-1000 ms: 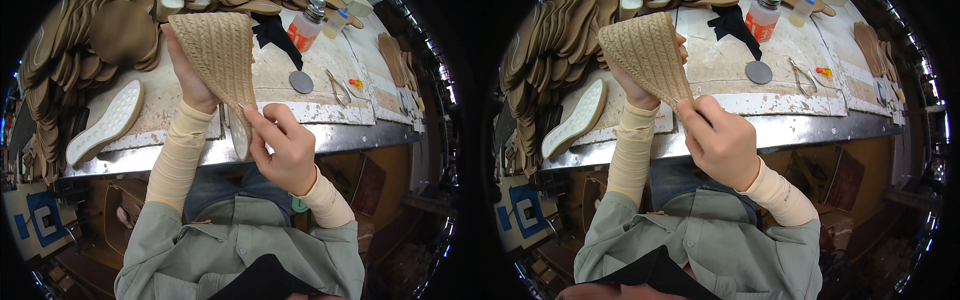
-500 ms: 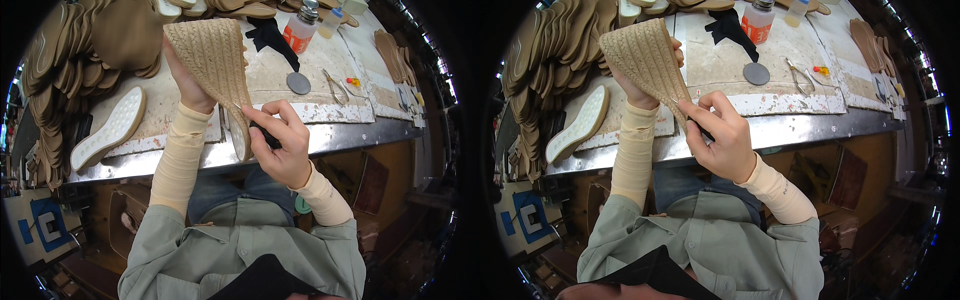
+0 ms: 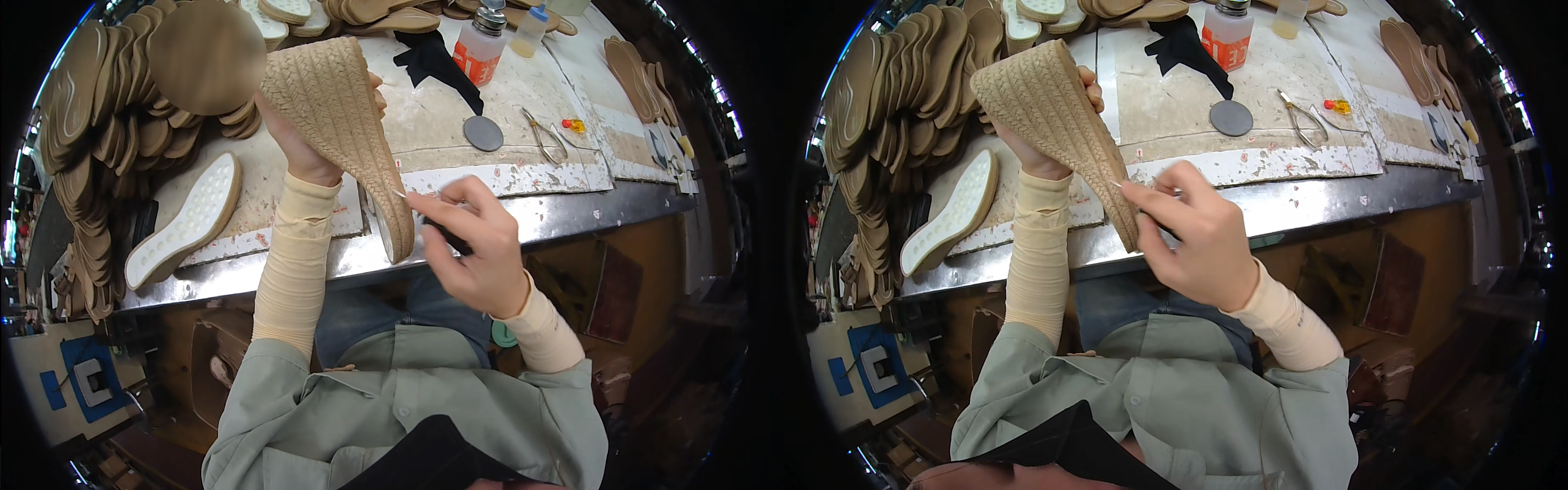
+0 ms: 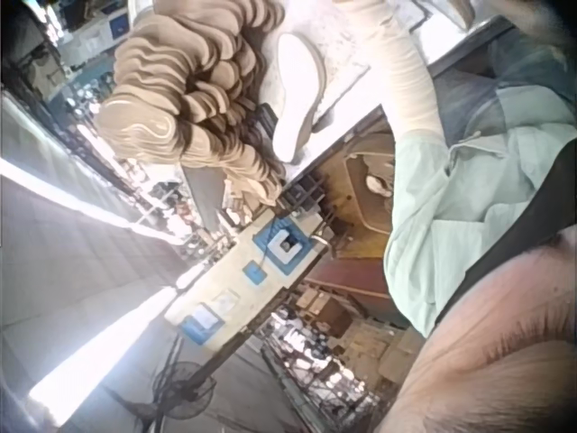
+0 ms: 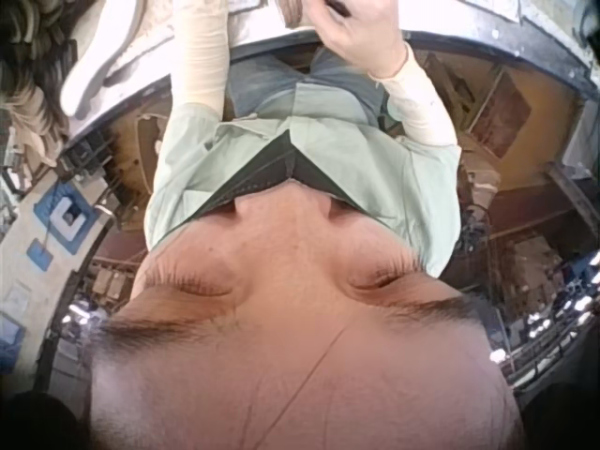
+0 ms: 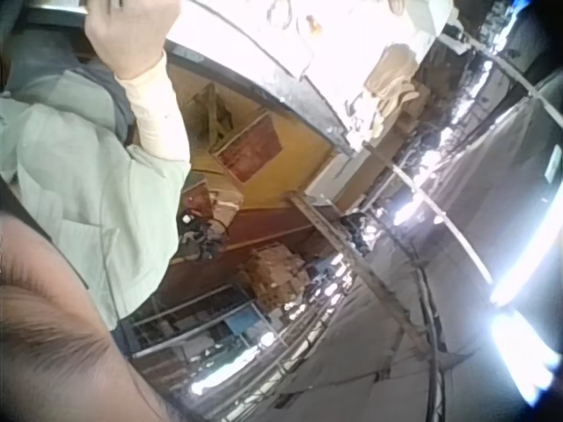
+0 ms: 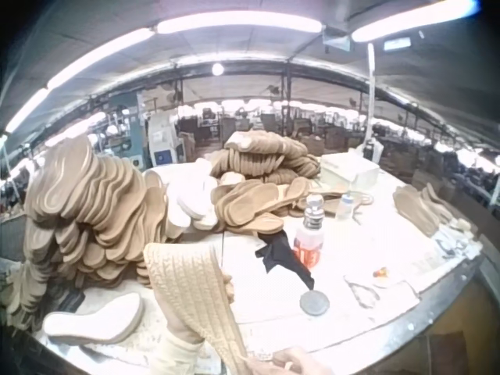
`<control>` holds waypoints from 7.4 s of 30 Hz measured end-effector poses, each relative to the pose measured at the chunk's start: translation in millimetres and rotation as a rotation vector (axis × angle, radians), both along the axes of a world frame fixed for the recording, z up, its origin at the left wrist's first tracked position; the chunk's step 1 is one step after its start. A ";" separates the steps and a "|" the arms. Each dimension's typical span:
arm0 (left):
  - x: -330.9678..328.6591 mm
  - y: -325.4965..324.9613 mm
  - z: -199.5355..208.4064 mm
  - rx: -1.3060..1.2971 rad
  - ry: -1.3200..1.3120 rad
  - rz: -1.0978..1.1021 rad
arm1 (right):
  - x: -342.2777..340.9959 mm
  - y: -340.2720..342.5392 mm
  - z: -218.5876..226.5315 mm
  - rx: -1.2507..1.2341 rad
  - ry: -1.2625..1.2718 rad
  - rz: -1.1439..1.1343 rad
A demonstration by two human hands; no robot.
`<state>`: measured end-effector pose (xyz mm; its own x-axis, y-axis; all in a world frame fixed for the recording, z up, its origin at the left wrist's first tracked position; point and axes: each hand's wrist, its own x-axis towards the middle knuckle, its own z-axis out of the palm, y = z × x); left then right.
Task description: The person uses a small knife to trim and smooth the woven sole of a sandal. They repeatedly scrape the sole surface, rotate the sandal to access different edges, and place the sandal back on the table among other similar items.
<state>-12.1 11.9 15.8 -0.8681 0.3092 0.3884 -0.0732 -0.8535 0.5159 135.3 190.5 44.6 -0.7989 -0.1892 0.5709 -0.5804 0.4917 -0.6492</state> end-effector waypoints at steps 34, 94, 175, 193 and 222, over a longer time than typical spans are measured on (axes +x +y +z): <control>15.4 17.7 -0.5 0.007 -0.071 -0.009 | -13.8 -20.8 -1.2 -0.068 0.068 -0.031; 76.3 -37.2 70.7 -2.042 0.957 0.284 | -99.7 24.7 -42.9 -0.529 -0.035 -0.158; 32.8 -24.2 63.6 -1.723 0.213 -0.098 | -103.8 6.7 -33.8 -0.409 -0.369 0.426; 33.0 -21.1 55.8 -1.628 0.200 -0.043 | -103.1 7.3 -28.8 -0.387 -0.384 0.467; 28.3 -29.4 51.2 -1.638 0.271 -0.013 | -107.1 7.3 -26.2 -0.373 -0.434 0.467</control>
<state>16.3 -17.5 67.1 -0.8284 0.5212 -0.2052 0.1601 0.5714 0.8049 28.2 197.8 18.4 -0.8511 -0.4203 0.3145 -0.3280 -0.0420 -0.9438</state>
